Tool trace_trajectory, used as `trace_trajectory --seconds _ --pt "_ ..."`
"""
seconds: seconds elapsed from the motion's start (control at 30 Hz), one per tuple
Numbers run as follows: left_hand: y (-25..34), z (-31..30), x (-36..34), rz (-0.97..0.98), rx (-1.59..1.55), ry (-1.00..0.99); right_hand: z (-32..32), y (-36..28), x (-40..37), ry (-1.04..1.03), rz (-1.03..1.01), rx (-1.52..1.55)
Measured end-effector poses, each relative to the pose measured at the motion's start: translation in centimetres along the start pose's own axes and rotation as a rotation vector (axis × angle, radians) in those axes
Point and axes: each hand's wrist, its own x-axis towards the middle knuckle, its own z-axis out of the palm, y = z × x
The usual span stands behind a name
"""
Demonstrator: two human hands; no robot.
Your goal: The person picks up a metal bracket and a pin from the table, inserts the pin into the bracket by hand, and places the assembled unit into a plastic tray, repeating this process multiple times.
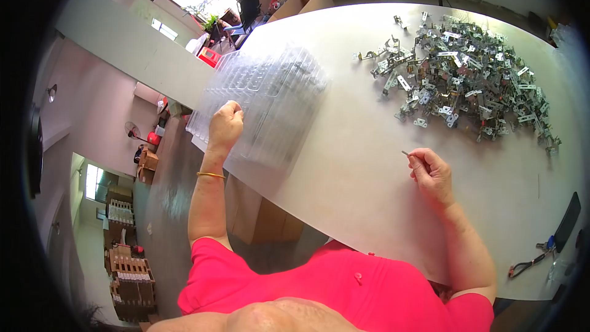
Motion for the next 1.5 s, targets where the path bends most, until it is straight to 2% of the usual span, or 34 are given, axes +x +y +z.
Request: trace_trajectory --seconds 0.5,0.9,1.0,1.13,1.23,1.3,1.4,1.5 --pt "1.1 0.8 0.9 -0.063 -0.037 -0.143 0.2 -0.2 -0.1 0.007 0.002 -0.016" --pt "1.3 0.2 0.3 -0.024 -0.058 -0.196 0.2 0.1 -0.2 -0.014 0.015 0.006" --pt "1.2 -0.1 -1.0 0.043 -0.065 -0.039 0.1 0.3 -0.1 -0.024 0.017 0.021" --pt "-0.1 -0.5 -3.0 0.152 -0.105 0.375 0.1 0.5 0.0 -0.021 0.009 0.015" --pt "-6.5 -1.2 -2.7 0.051 -0.076 0.602 0.1 0.3 -0.1 -0.030 0.013 0.018" --pt "-15.0 -0.3 -1.9 -0.075 -0.138 0.684 0.0 0.6 0.0 -0.040 0.025 0.025" --pt "-22.3 -0.5 -1.4 -0.629 -0.721 0.608 0.0 0.9 0.1 -0.037 0.019 0.012" --pt "-26.5 0.5 -0.7 -0.717 -0.695 0.589 -0.1 1.2 0.2 -0.040 -0.001 -0.013"
